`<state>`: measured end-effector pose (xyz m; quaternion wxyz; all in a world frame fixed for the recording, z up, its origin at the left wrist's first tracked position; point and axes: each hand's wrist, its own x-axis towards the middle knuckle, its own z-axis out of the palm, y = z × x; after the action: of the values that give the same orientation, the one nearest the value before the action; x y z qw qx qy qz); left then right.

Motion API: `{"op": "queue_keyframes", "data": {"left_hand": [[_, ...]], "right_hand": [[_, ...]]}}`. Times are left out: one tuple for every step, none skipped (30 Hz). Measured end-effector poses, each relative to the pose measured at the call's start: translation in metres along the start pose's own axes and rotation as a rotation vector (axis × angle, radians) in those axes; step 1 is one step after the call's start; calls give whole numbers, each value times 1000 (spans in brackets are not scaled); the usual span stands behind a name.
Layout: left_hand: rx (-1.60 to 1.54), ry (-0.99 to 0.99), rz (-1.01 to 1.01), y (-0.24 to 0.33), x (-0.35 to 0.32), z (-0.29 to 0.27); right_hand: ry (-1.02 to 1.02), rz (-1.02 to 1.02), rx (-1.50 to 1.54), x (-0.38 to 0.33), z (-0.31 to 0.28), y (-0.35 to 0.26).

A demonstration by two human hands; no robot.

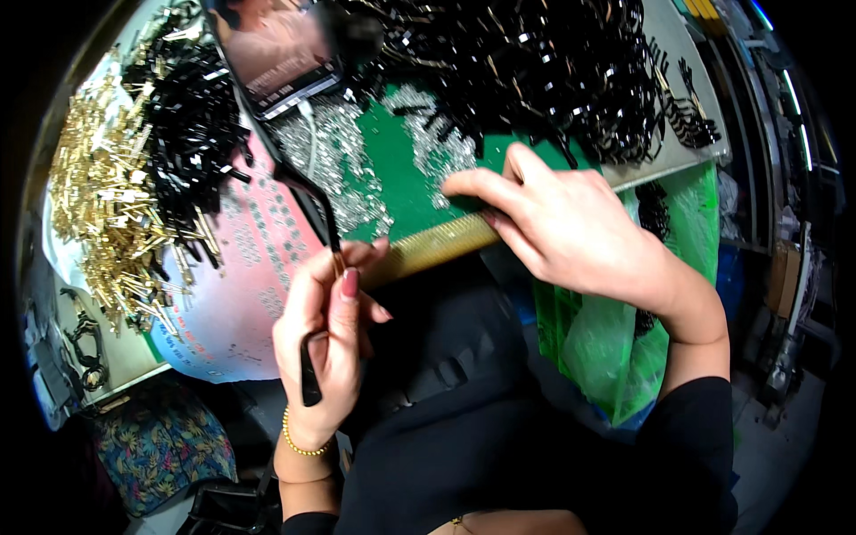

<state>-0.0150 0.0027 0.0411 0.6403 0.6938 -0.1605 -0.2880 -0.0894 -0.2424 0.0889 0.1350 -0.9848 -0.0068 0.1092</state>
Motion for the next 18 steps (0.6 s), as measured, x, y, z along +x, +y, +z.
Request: {"op": "queue_keyframes", "data": {"left_hand": [[-13, 31, -53, 8, -2, -1], [-21, 36, -35, 6, -3, -4], [-30, 41, -16, 3, -2, -6], [-43, 46, -16, 5, -1, -9], [-26, 64, -11, 7, -2, -11], [-14, 70, 1, 5, -1, -15], [-2, 74, 12, 3, 0, -19], [81, 85, 84, 1, 0, -21], [144, 96, 87, 7, 1, -21], [159, 112, 190, -2, 7, -22], [178, 131, 277, -12, 8, -22], [199, 117, 225, -1, 9, -21], [199, 121, 231, -3, 10, -21], [197, 120, 241, -6, 12, -21], [194, 120, 251, -9, 11, -21], [189, 120, 235, -9, 9, -22], [191, 128, 244, -9, 9, -22], [193, 136, 253, -10, 9, -22]], "right_hand": [[-15, 1, -2, 0, -2, -1], [-38, -1, -16, 0, -3, -2], [-77, 20, 0, 1, -6, -3], [-101, 35, 12, 3, -9, -4], [-131, 47, 24, 5, -11, -5], [-139, 53, 54, 5, -14, -6], [-148, 60, 84, 6, -18, -8], [-165, 68, 118, 5, -20, -11], [-175, 73, 164, 5, -25, -17], [-75, -22, 381, 8, -17, -19], [-226, 44, 689, 14, -27, -31], [-357, 170, 974, 18, -37, -43], [-431, 230, 1092, 21, -34, -50], [-462, 240, 1183, 24, -29, -53], [-491, 251, 1274, 28, -25, -55], [-509, 249, 1305, 29, -24, -59], [-531, 243, 1331, 33, -27, -63], [-552, 236, 1357, 35, -27, -65]]}}
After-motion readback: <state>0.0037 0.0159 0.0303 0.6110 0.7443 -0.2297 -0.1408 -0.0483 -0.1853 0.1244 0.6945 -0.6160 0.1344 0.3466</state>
